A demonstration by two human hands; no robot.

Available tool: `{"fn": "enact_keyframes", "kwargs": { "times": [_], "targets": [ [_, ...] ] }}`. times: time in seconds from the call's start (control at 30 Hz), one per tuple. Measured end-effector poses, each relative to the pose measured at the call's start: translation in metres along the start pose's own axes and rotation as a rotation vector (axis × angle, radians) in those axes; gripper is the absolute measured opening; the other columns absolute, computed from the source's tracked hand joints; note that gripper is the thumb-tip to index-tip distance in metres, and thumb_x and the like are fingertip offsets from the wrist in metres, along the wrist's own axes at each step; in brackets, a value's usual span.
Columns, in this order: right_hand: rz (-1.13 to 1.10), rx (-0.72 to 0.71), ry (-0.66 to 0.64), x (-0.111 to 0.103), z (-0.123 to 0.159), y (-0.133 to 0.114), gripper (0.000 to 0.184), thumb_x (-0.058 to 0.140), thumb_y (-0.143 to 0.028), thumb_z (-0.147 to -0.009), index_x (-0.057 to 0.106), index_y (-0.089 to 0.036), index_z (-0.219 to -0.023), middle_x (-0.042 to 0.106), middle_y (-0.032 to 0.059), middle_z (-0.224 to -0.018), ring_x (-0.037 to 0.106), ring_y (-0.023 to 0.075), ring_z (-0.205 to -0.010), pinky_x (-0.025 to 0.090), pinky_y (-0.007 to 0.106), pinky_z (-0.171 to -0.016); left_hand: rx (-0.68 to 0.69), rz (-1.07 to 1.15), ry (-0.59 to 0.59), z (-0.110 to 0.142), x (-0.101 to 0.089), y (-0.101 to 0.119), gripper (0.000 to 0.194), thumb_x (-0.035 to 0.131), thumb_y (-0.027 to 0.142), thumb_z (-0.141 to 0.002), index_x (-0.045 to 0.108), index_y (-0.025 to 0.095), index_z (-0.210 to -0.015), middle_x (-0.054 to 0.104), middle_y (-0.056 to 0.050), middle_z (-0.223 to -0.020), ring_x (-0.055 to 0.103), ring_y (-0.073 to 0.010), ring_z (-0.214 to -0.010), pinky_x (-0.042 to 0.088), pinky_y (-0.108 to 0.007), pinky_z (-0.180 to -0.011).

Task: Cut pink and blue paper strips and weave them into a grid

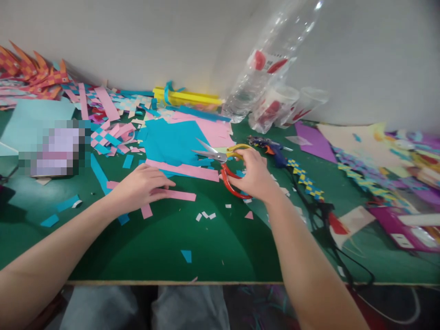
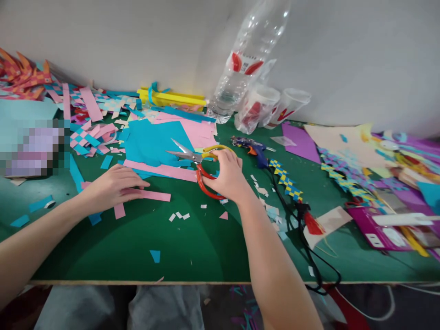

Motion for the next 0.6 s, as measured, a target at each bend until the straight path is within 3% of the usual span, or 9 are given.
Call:
{"fn": "enact_keyframes", "kwargs": {
  "times": [0.13, 0.27, 0.4, 0.5, 0.6],
  "targets": [
    [-0.045, -0.059, -0.03, -0.004, 0.001, 0.001, 0.055, 0.068, -0.044, -0.073, 0.047, -0.023, -0.119, 0.055, 0.0136, -0.126, 0.054, 0.0353, -0.113, 0.039, 0.051, -0.094, -0.137, 0.028, -0.002, 0.001, -0.004, -0.009, 0.025, 0.047, 0.034, -0.098, 0.07, 0.024, -0.104, 0.075, -0.002, -0.094, 0.067, -0.0183, -0.081, 0.041, -0.038, -0.087],
    [-0.04, -0.117, -0.181, -0.012, 0.002, 0.0, 0.055, 0.07, -0.041, -0.071, 0.05, -0.024, -0.119, 0.056, 0.0126, -0.123, 0.05, 0.0366, -0.12, 0.037, 0.053, -0.1, -0.231, -0.045, -0.002, 0.003, -0.009, -0.021, 0.025, 0.047, 0.03, -0.096, 0.068, 0.026, -0.11, 0.074, -0.003, -0.097, 0.067, -0.0209, -0.088, 0.043, -0.038, -0.085],
    [-0.028, -0.123, -0.341, -0.017, 0.003, -0.004, 0.048, 0.072, -0.038, -0.068, 0.056, -0.027, -0.112, 0.06, 0.0089, -0.12, 0.05, 0.0362, -0.122, 0.034, 0.057, -0.103, -0.141, -0.113, 0.04, 0.002, -0.005, -0.02, 0.027, 0.045, 0.027, -0.098, 0.065, 0.023, -0.115, 0.07, -0.007, -0.113, 0.062, -0.0242, -0.106, 0.043, -0.04, -0.09],
    [-0.049, -0.102, -0.434, -0.018, 0.003, -0.006, 0.045, 0.071, -0.036, -0.067, 0.058, -0.026, -0.109, 0.061, 0.0083, -0.12, 0.052, 0.035, -0.12, 0.034, 0.058, -0.104, -0.03, -0.031, 0.088, -0.002, 0.0, -0.008, 0.029, 0.042, 0.023, -0.1, 0.064, 0.023, -0.119, 0.069, -0.007, -0.115, 0.061, -0.0208, -0.11, 0.043, -0.038, -0.095],
    [-0.056, -0.065, -0.466, -0.017, 0.004, -0.006, 0.047, 0.071, -0.035, -0.066, 0.059, -0.025, -0.11, 0.061, 0.0092, -0.121, 0.054, 0.0352, -0.118, 0.034, 0.061, -0.104, 0.017, 0.032, 0.0, -0.005, 0.005, 0.002, 0.033, 0.042, 0.022, -0.1, 0.058, 0.025, -0.129, 0.065, -0.006, -0.126, 0.056, -0.02, -0.121, 0.04, -0.039, -0.104]
  ]
}}
Point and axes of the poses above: each hand's wrist, its own z-axis away from the middle knuckle, its own x-axis out of the palm, y = z × x, the point moved 1 cm from there along -z, towards the middle knuckle
